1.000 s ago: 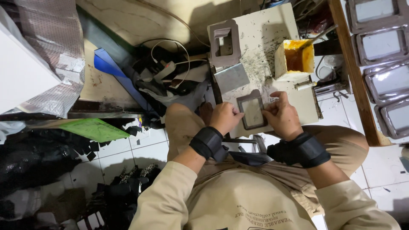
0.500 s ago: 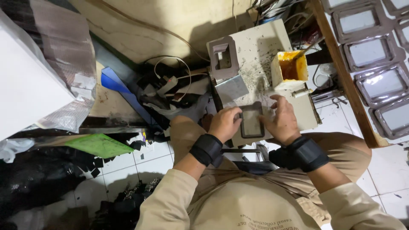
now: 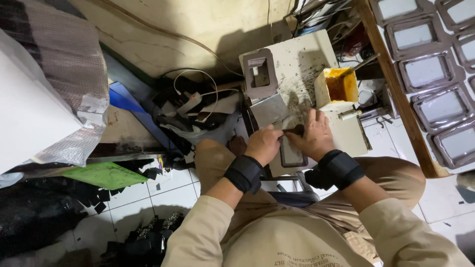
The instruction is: Applying glue to leather frames and attaching them to plastic sheets to create card holders.
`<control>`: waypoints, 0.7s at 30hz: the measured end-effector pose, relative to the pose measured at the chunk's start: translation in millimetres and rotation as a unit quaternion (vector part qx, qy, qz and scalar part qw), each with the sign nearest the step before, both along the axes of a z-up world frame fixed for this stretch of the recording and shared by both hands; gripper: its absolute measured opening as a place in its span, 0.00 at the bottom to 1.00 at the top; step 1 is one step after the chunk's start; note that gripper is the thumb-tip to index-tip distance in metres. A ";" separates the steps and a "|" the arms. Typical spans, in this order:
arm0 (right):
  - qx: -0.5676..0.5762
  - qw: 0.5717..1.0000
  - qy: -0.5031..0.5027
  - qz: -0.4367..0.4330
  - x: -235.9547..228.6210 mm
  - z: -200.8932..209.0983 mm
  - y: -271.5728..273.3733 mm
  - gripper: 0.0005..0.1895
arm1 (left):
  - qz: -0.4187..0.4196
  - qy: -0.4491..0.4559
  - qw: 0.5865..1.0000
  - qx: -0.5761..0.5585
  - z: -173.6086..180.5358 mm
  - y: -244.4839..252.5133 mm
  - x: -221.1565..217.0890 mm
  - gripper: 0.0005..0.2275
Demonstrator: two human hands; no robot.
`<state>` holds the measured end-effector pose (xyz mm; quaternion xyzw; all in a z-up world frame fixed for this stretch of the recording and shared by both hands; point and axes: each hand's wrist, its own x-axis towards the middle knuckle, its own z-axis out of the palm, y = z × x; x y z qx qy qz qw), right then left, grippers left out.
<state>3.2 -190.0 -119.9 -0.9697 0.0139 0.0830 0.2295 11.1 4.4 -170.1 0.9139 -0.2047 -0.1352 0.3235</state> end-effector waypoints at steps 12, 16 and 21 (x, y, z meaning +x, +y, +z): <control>0.047 0.996 0.041 -0.069 1.7 9.0 3.1 0.41 | -0.032 0.004 0.998 -0.046 -18.7 3.0 1.9 0.11; 0.019 0.998 0.025 -0.057 3.4 -2.5 -13.6 0.43 | -0.020 0.000 0.998 -0.066 -18.5 2.6 3.3 0.12; 0.053 0.996 0.039 -0.065 3.3 7.7 -29.1 0.43 | -0.057 -0.080 0.995 0.035 -44.3 2.1 8.7 0.10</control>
